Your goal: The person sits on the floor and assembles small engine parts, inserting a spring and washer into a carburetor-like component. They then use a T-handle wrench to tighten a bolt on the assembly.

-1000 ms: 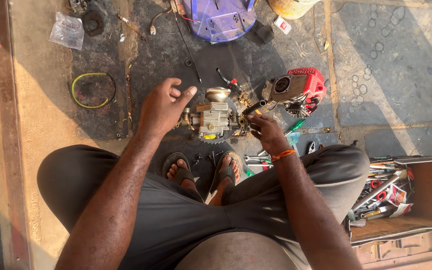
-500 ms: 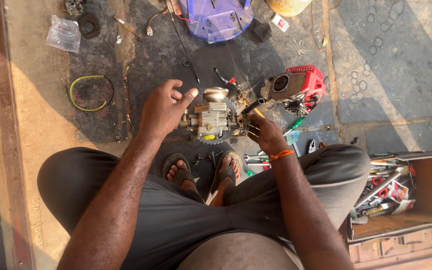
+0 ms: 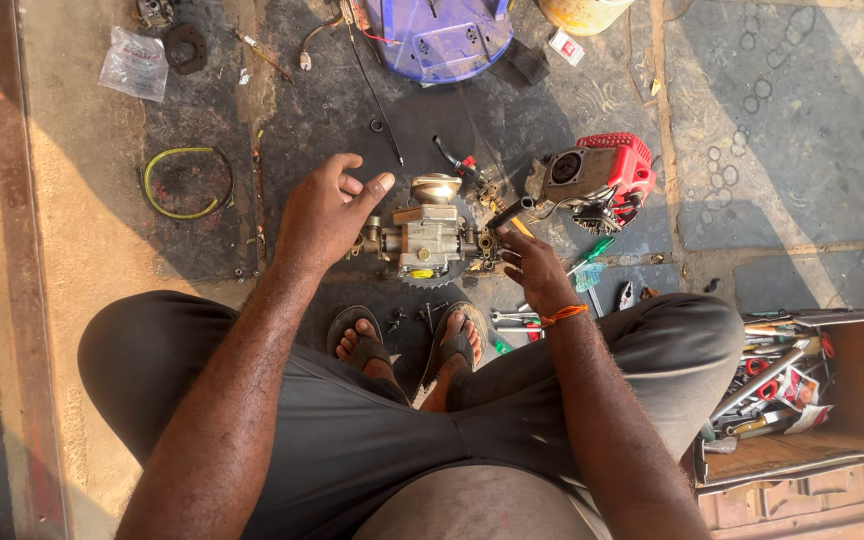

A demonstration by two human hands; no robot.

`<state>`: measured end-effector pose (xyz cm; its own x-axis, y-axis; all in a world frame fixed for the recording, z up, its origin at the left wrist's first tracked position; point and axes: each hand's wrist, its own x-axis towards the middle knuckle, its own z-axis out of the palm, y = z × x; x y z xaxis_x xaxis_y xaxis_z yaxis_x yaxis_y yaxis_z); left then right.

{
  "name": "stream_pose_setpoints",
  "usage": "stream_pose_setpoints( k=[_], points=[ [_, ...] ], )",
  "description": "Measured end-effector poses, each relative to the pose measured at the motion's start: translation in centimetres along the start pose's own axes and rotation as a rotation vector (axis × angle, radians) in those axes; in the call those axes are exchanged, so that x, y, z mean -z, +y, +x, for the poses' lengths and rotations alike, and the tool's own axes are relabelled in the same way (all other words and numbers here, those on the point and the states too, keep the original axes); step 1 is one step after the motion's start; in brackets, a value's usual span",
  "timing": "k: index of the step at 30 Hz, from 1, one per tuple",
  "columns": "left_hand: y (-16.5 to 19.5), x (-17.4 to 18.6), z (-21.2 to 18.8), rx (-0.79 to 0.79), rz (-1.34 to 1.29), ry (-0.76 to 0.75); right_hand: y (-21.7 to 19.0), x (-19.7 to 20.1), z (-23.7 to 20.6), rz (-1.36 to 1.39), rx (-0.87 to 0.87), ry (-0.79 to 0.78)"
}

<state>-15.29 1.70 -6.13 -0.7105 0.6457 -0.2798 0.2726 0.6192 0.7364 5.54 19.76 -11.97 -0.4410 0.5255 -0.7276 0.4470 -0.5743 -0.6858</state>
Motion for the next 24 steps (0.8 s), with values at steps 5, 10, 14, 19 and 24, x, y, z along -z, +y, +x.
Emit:
stream_pose_setpoints(
  k=[5,10,14,19,24],
  points=[
    [-0.06,0.07,-0.17,0.007,0.007,-0.002,-0.01,-0.13,0.04,0.216,-0.004,-0.097],
    [0.02,0.11,-0.15,-0.016,-0.014,0.002,-0.12,-0.03,-0.18,0.088,-0.006,-0.048],
    [0.19,0.12,-0.02,-0.009,0.007,-0.007,-0.11,-0.14,-0.19,0.143,0.009,-0.067],
    [0.25,-0.04,-0.02,-0.013,0.016,-0.010,0.12,-0.15,-0.16,0.138,-0.005,-0.049],
    [0.30,0.04,0.05,-0.005,0.022,-0.010,-0.07,-0.32,-0.23,0.195,-0.025,-0.061]
  ],
)
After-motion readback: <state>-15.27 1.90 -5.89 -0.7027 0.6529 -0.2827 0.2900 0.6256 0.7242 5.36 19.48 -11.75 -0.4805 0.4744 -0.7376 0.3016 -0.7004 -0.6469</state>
